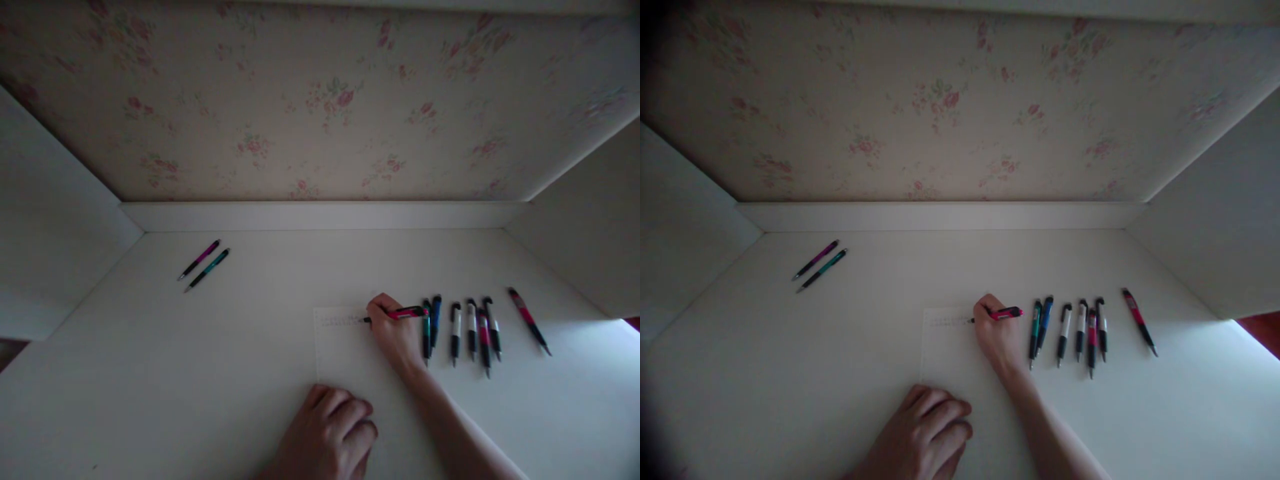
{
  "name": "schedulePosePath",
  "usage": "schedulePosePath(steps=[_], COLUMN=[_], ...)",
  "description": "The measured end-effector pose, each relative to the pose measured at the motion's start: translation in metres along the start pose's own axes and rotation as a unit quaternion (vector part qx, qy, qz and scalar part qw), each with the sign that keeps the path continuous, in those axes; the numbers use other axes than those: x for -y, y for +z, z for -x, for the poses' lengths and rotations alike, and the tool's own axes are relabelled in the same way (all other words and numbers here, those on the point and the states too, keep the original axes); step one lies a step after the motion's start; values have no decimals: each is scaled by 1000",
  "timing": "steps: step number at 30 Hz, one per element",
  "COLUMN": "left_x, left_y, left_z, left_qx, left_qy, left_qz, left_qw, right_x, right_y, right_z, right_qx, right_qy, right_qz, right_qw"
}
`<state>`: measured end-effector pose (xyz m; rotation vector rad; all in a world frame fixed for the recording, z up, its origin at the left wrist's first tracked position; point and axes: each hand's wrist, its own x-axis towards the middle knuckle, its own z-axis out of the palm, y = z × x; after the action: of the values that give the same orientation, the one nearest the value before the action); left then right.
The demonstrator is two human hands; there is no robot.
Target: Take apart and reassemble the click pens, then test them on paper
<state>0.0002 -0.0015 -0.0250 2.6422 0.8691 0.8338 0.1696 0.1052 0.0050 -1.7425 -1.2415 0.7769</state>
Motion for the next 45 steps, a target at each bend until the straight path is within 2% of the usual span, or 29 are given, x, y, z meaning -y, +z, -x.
schedulePosePath(steps=[8,12,16,18,21,25,28,30,32,37,42,45], left_x=[-3,-3,-2,-2,-3,-7,-9,-11,-11,-11,-10,-9], left_y=[-4,-4,-3,-2,-3,-8,-11,-11,-10,-11,-12,-10], left_z=[-1,-1,1,1,1,-2,-3,-3,-4,-4,-3,-3], left_qx=[8,16,11,4,-3,19,31,27,25,35,37,33], left_qy=[-10,-21,-20,-17,-22,-41,-52,-58,-62,-60,-56,-53], left_qz=[7,21,31,29,28,41,47,46,46,46,49,43], left_qw=[1000,999,999,999,999,998,997,997,997,997,997,997], right_x=[-11,-6,-2,-4,-13,-24,-29,-32,-34,-39,-43,-46], right_y=[-1,-3,-11,-17,-32,-56,-67,-68,-65,-56,-55,-66], right_z=[-4,-5,0,5,13,26,36,42,45,44,43,40], right_qx=[-21,6,32,49,112,163,107,75,69,75,-26,-89], right_qy=[26,18,25,-4,-97,-133,-219,-282,-318,-312,-259,-290], right_qz=[-101,-142,-118,-119,-166,-138,-50,17,50,50,-39,-13], right_qw=[994,990,992,992,975,968,968,956,944,946,965,953])
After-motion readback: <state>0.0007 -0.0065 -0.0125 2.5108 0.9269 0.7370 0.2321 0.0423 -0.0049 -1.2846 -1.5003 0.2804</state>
